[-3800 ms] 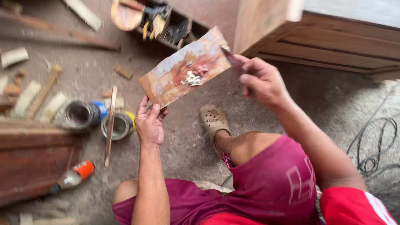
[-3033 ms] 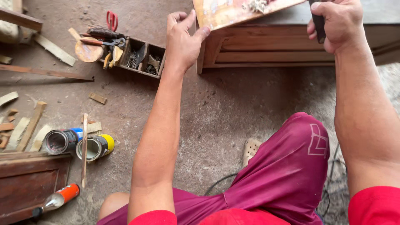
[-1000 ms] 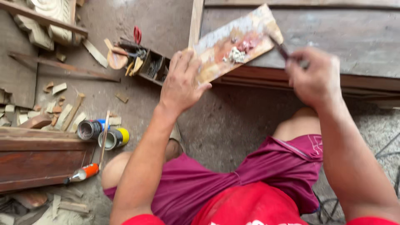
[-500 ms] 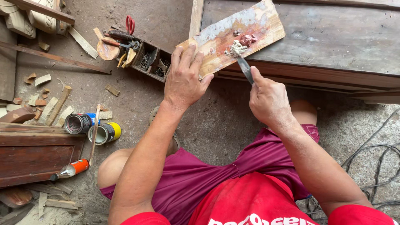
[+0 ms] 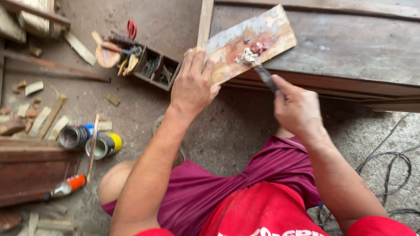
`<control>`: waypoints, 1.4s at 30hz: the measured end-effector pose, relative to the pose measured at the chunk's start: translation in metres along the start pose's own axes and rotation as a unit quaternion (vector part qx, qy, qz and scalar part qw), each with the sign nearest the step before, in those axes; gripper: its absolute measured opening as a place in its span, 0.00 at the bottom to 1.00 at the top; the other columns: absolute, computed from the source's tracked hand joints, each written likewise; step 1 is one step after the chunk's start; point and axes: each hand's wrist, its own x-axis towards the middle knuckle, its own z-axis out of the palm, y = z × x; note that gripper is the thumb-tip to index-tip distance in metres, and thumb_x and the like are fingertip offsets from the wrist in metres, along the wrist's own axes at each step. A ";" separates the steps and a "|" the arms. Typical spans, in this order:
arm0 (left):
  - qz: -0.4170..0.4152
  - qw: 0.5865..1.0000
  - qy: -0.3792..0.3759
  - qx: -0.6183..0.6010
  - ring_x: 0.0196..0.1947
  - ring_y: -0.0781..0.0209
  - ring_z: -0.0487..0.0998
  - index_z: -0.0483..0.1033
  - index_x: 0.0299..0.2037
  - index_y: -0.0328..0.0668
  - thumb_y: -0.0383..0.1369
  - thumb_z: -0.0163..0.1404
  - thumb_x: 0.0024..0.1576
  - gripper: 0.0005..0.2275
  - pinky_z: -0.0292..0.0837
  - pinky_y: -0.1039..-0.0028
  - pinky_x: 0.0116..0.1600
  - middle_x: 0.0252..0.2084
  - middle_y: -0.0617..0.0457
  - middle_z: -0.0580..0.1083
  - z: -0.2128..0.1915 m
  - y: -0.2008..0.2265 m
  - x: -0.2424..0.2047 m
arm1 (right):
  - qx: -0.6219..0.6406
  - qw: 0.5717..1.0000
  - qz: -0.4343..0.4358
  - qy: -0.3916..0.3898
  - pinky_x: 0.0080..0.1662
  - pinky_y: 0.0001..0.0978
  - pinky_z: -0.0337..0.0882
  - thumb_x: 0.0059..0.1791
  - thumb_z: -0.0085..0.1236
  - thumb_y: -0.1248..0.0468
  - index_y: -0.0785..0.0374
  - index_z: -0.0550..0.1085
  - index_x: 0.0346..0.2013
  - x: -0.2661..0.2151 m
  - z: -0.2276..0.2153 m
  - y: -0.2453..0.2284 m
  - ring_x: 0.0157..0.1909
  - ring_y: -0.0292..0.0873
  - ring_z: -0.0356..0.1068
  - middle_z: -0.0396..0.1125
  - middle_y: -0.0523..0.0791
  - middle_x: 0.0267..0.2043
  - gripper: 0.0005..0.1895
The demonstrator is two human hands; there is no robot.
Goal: The person applies a pink-colored wood filler to joints and crevices of a wooden furniture structure using a small spatula tool, smoothing the filler into the wood.
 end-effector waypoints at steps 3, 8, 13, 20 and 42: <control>0.005 1.000 -0.008 0.009 0.64 0.29 0.66 0.74 0.55 0.26 0.36 0.70 0.40 0.33 0.67 0.53 0.67 0.60 0.35 0.68 0.001 -0.004 0.003 | -0.011 0.998 0.066 0.011 0.38 0.45 0.74 0.56 0.53 0.68 0.62 0.76 0.61 0.008 -0.014 0.014 0.34 0.57 0.76 0.73 0.60 0.37 0.19; 0.008 0.999 -0.043 -0.026 0.62 0.41 0.74 0.77 0.54 0.31 0.32 0.67 0.43 0.27 0.72 0.61 0.65 0.59 0.38 0.72 -0.012 -0.022 0.015 | 0.064 0.988 -0.107 0.093 0.51 0.39 0.78 0.54 0.54 0.73 0.69 0.75 0.60 0.004 0.001 0.021 0.50 0.54 0.78 0.74 0.58 0.49 0.19; -0.031 0.989 -0.094 -0.112 0.53 0.42 0.78 0.81 0.52 0.36 0.39 0.65 0.43 0.26 0.73 0.60 0.59 0.57 0.38 0.75 -0.029 -0.031 0.026 | 0.119 0.985 -0.032 0.121 0.49 0.35 0.77 0.53 0.52 0.75 0.70 0.73 0.63 0.003 0.007 0.029 0.47 0.46 0.79 0.76 0.56 0.48 0.22; -0.045 0.987 -0.111 -0.111 0.51 0.42 0.78 0.82 0.50 0.40 0.41 0.66 0.40 0.26 0.72 0.59 0.57 0.56 0.39 0.75 -0.036 -0.029 0.033 | 0.151 0.979 -0.048 0.128 0.50 0.33 0.77 0.53 0.52 0.74 0.67 0.72 0.64 0.005 0.028 0.016 0.46 0.49 0.78 0.76 0.56 0.46 0.23; -0.060 0.995 -0.044 -0.061 0.64 0.31 0.61 0.79 0.54 0.33 0.40 0.72 0.38 0.33 0.61 0.52 0.69 0.67 0.27 0.58 -0.002 0.004 0.012 | 0.030 0.996 -0.085 0.003 0.39 0.52 0.74 0.53 0.53 0.70 0.68 0.72 0.62 0.019 0.031 -0.008 0.35 0.62 0.74 0.71 0.58 0.33 0.21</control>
